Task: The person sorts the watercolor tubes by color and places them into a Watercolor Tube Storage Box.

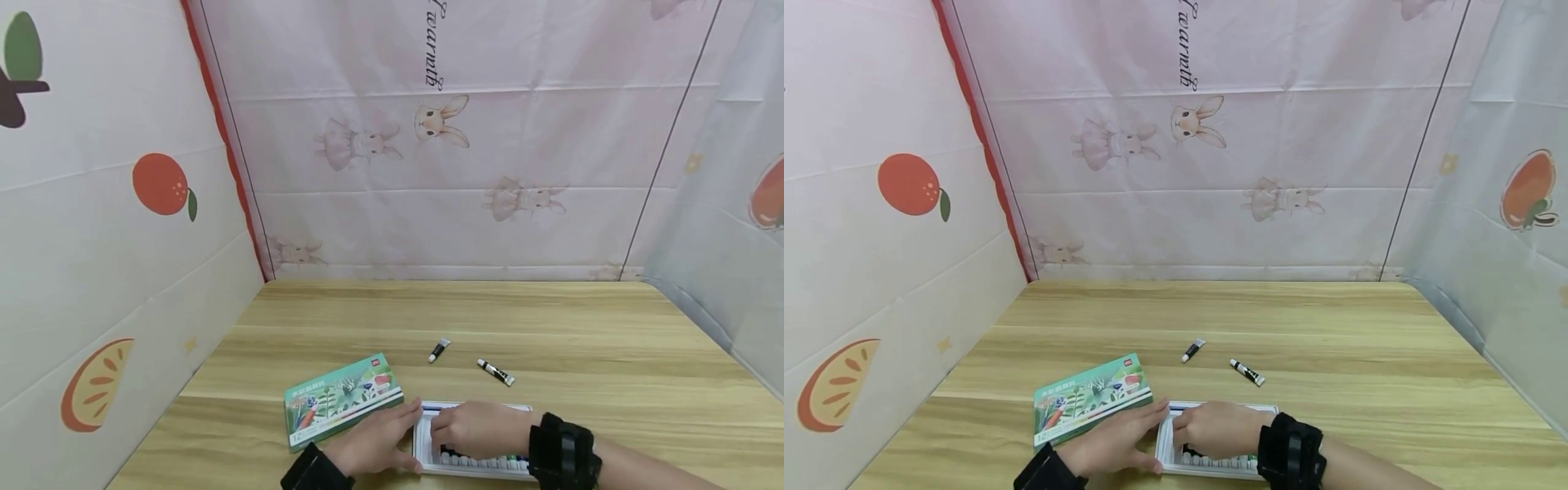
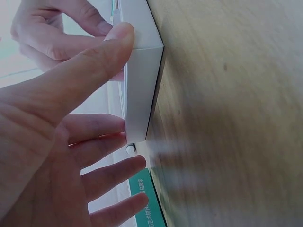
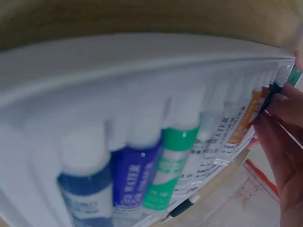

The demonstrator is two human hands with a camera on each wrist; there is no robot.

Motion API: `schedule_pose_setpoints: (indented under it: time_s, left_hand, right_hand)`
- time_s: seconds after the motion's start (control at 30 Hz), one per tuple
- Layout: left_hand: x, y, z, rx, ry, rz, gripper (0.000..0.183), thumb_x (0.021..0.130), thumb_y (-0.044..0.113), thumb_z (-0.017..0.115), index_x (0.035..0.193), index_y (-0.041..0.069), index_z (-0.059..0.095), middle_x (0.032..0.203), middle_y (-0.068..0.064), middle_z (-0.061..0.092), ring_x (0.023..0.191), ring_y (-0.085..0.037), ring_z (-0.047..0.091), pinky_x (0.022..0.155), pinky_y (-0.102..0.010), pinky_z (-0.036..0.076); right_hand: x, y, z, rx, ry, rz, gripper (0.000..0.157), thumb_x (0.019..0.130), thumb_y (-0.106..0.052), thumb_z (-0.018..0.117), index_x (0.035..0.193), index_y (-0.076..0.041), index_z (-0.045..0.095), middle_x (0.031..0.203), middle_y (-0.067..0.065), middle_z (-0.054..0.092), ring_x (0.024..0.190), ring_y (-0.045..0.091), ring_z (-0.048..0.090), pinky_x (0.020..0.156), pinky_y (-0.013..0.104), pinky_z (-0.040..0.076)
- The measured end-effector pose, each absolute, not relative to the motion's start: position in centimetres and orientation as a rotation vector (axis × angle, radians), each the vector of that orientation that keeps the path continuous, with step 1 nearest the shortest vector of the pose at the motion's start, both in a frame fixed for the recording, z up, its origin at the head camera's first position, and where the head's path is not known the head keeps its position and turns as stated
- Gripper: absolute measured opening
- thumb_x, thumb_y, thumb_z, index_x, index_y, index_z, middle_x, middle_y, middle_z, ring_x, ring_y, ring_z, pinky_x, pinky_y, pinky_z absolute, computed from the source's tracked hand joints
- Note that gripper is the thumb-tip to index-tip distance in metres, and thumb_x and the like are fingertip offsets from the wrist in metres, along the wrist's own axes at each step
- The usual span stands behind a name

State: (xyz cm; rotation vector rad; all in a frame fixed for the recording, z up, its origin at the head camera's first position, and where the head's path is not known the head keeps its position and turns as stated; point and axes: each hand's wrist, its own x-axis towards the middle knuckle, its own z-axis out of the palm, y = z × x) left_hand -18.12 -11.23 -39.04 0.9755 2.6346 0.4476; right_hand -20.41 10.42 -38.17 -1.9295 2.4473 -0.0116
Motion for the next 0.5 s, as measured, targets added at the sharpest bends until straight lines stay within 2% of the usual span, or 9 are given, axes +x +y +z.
schedule_pose_setpoints:
  time_s: [0.17, 0.5]
  left_hand:
    - [-18.14, -11.27, -39.12, 0.993, 2.641, 0.443, 0.080, 0.080, 0.046, 0.066, 0.142, 0.003, 0.041, 0.153, -0.016, 0.039, 0.138, -0.026, 0.040, 0.112, -0.040, 0.043]
    - [-18.18, -11.28, -39.11, 0.980, 2.647, 0.429, 0.080, 0.079, 0.047, 0.065, 0.142, 0.003, 0.041, 0.154, -0.015, 0.039, 0.138, -0.025, 0.040, 0.112, -0.039, 0.043]
  right_hand:
    - [-20.68, 10.66, -38.18, -1.903, 2.442, -0.079, 0.025, 0.090, -0.015, 0.060, 0.113, -0.014, 0.070, 0.110, 0.000, 0.075, 0.104, 0.006, 0.064, 0.086, 0.017, 0.058]
    - [-20.62, 10.45, -38.25, -1.838, 2.466, -0.139, 0.023, 0.089, -0.020, 0.061, 0.109, -0.016, 0.073, 0.107, -0.001, 0.075, 0.097, 0.004, 0.063, 0.085, 0.019, 0.059]
